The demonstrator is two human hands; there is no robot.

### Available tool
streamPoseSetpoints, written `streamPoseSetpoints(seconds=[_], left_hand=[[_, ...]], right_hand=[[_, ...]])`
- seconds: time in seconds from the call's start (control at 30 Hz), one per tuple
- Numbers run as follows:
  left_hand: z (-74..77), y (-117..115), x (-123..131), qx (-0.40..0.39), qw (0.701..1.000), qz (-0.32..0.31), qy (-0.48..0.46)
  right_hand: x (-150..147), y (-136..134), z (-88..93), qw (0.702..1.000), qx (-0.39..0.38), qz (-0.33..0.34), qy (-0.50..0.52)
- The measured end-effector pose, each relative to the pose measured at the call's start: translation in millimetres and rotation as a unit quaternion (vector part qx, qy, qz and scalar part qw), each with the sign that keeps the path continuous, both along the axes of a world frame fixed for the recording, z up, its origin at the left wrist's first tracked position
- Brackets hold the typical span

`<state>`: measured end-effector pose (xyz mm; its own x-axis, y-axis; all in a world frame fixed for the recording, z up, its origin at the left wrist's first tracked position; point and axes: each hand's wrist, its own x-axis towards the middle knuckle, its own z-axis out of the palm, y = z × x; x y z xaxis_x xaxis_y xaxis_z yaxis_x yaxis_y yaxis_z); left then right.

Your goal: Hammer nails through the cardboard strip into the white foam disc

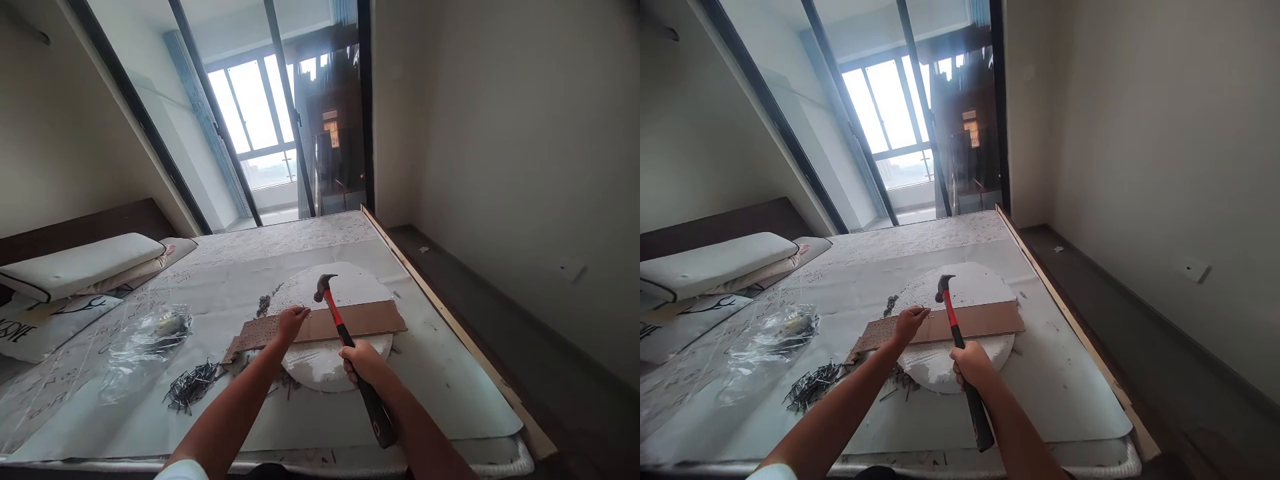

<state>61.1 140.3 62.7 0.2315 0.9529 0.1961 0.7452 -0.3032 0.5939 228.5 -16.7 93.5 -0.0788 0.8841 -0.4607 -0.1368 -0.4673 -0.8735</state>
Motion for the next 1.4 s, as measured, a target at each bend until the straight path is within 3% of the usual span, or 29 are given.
streamPoseSetpoints(seconds=[0.17, 0.3, 0.6, 0.83, 0.97, 1.23, 1.4], left_hand=[[-23.6, 13.7, 16.2, 0.026, 0.999, 0.025, 0.027], [-33.8, 18.6, 16.4, 0.040, 0.997, 0.030, 0.051], [-38.1, 21.2, 17.8, 0.036, 0.998, 0.009, 0.060], [-40.3, 20.8, 18.0, 0.021, 0.998, 0.019, 0.058], [-38.7, 18.0, 19.0, -0.005, 0.997, 0.042, 0.069], [-40.7, 18.1, 19.0, -0.008, 0.996, 0.027, 0.083], [-46.2, 18.8, 17.3, 0.017, 0.995, 0.026, 0.095]], right_hand=[[0.0, 0.0, -3.0, 1.000, 0.005, 0.000, -0.018], [0.5, 0.0, -4.2, 0.999, 0.026, 0.001, -0.029], [-0.9, -0.9, -1.1, 0.998, 0.028, 0.025, -0.050], [1.0, -17.2, 11.2, 0.967, 0.093, 0.026, -0.237], [-4.6, -14.7, 6.6, 0.950, 0.090, 0.060, -0.292], [-8.2, -13.9, 7.9, 0.946, 0.109, 0.044, -0.304], [-12.1, -9.7, 4.6, 0.947, 0.050, 0.072, -0.309]])
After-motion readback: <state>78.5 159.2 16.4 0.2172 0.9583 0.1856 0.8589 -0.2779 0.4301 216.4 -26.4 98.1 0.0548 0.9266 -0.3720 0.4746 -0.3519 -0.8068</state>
